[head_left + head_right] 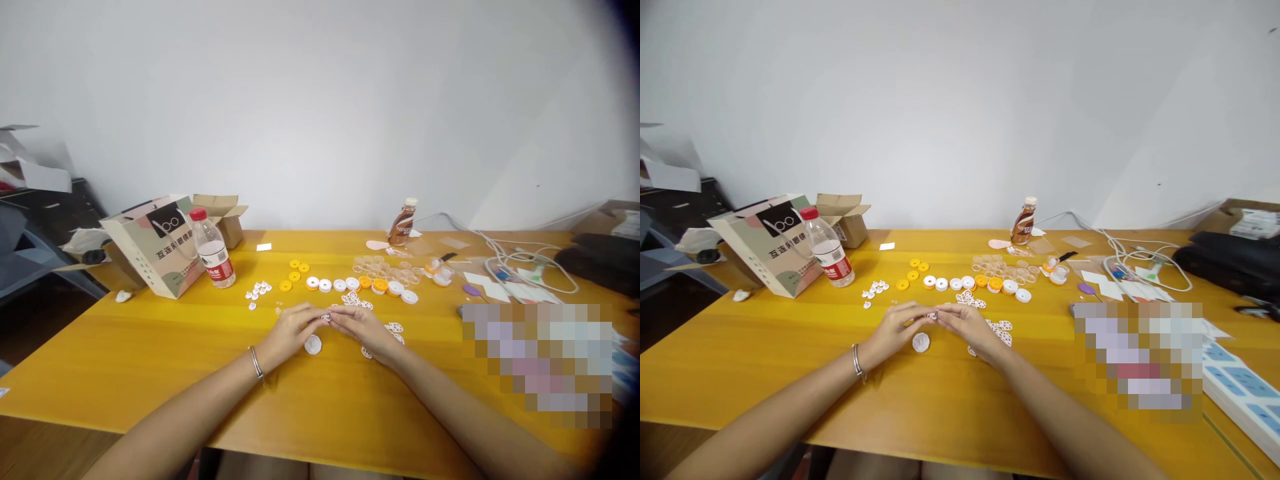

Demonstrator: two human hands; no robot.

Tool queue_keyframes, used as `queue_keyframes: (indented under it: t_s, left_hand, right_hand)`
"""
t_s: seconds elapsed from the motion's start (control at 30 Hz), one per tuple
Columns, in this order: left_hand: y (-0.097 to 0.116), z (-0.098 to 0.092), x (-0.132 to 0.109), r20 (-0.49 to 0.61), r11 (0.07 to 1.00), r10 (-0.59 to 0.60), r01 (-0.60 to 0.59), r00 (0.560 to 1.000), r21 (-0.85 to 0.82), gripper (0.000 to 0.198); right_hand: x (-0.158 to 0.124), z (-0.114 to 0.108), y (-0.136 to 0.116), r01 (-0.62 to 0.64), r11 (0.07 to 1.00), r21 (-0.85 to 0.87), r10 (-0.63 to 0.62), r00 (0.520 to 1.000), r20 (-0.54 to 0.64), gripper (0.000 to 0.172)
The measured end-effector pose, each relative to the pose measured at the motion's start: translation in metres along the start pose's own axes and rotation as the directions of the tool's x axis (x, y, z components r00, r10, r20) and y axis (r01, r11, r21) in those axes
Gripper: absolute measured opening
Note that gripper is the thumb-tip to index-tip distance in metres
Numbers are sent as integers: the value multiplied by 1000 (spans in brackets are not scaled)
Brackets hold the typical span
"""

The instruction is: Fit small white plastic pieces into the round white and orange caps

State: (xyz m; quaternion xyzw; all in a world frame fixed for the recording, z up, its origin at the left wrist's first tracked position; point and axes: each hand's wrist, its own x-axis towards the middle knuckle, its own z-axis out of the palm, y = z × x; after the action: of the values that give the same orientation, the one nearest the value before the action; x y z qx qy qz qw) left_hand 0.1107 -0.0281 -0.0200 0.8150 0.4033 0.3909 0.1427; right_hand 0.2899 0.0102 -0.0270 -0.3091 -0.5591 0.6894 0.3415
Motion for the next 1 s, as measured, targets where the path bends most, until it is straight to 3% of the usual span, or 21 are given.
queue_keyframes:
  t_s: [0.13,0.37,0.63,1.0]
  left_hand:
    - [-1,2,0,-26,994,-9,11,1000,110,21]
    - [-9,3,0,-69,983,136,-126,988,135,21]
    - [-5,1,1,-53,991,82,-76,995,108,23]
    - [-5,2,1,-26,969,111,-103,993,224,23]
  right_hand:
    - [-3,4,-5,-27,997,77,25,999,24,31]
    - [-4,5,-6,-58,994,93,57,998,14,29]
    - [-2,2,-2,-46,994,99,47,999,-13,26]
    - [-3,5,-4,-57,992,112,63,997,-53,22]
